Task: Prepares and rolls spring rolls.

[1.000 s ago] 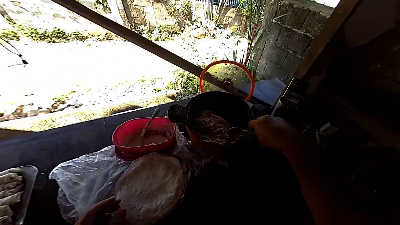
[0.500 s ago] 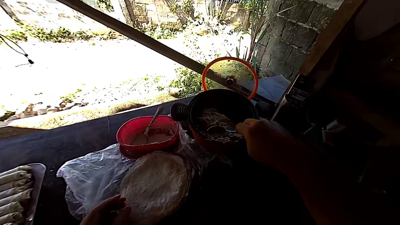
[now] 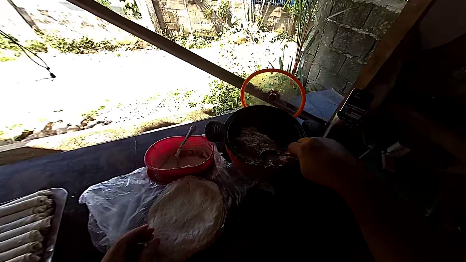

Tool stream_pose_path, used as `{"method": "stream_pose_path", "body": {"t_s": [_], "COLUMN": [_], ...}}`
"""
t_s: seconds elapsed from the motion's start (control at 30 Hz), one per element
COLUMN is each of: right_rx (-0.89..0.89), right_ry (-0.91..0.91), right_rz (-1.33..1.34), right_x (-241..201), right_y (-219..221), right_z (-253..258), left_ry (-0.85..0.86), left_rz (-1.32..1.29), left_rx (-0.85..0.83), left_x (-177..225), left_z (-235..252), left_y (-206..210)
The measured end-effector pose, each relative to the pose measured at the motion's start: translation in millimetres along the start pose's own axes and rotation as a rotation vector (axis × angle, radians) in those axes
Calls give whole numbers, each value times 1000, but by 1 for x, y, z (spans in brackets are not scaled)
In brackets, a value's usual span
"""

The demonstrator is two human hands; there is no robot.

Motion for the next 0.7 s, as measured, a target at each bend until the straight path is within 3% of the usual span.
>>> {"method": "stream_pose_path", "body": {"t_s": [0.13,0.3,0.5,0.7], "right_rx": [151,111,202,128], "right_ry": [49,97,161,-15], "right_rz": [-3,-7,65,87], "right_x": [8,11,11,-9], "right_y": [-3,10,34,37], "right_z": [-4,12,34,32], "left_ry": [-17,-11,-11,-12], "left_rz": [-13,-25,-23,-28], "left_rx": [3,7,12,9], "left_x": [2,2,1,1], "left_z": [1,1,0,0], "left_y": [1,1,1,0]}}
Point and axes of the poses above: each hand's wrist, its own z-axis towards the middle knuckle, its own y-axis out of the palm, x = y × z, the point moved 1 cm from there along z, towards the middle knuckle, and after that the axes turned 9 degrees about -z, right-handed, at the moved point
